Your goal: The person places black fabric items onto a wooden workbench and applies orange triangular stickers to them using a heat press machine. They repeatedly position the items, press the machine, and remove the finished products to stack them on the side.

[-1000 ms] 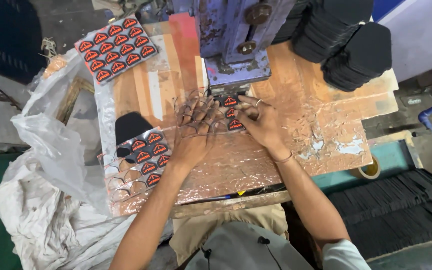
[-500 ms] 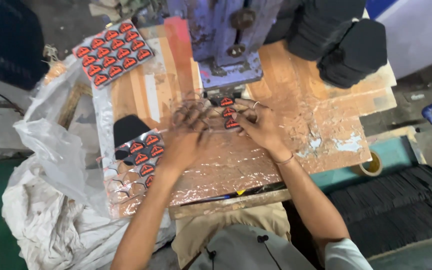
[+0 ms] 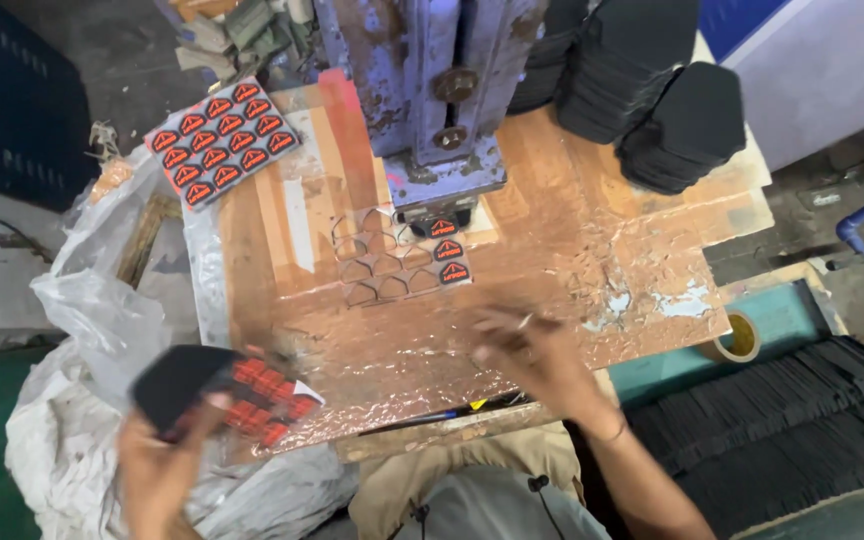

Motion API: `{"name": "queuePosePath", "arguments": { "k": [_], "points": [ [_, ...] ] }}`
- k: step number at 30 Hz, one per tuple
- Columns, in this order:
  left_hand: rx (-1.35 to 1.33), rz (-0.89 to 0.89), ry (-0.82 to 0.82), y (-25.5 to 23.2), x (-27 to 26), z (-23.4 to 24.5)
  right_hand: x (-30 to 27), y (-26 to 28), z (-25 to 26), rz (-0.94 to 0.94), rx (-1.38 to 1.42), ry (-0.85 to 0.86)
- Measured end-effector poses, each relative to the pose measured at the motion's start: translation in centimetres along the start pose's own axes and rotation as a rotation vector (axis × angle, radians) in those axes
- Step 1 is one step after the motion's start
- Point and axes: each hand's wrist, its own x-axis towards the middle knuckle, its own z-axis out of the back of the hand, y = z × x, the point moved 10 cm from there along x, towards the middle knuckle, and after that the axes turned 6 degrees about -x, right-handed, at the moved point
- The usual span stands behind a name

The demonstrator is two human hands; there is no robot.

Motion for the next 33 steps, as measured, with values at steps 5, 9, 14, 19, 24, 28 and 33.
{"name": "queuePosePath", "arguments": {
  "k": [5, 9, 14, 19, 24, 28, 33],
  "points": [
    [0.176, -0.167, 0.203, 0.5, -0.7, -12.5, 1.2, 3.0, -4.6, 0.137, -0.002, 0.089],
    [-0.101, -0.236, 0.343, -3.8, 0.3, -19.5, 2.2, -2.3, -5.6, -0.162, -0.133, 0.109],
    [0.196, -0.181, 0.105, -5.0, 1.9, -19.6, -1.1, 3.7, -8.7, 0.405, -1.039, -0.076],
    [0.109, -0.16, 0.312, -1.8, 3.6, -17.8, 1.9, 6.5, -2.1, 0.355, -0.231, -0.007],
    [-0.371, 0.038, 0.739, -1.6, 2.8, -20.0, -0.6, 4.5, -2.5, 0.271, -0.102, 0.154],
    [-0.29, 0.01, 0.413, -0.2, 4.1, -19.4, -1.9, -1.1, 1.5, 0.098, 0.195, 0.117],
    [0.029, -0.195, 0.051, 0.1, 4.5, -10.6, -1.5, -12.5, 12.5, -0.179, -0.016, -0.248]
  ]
}}
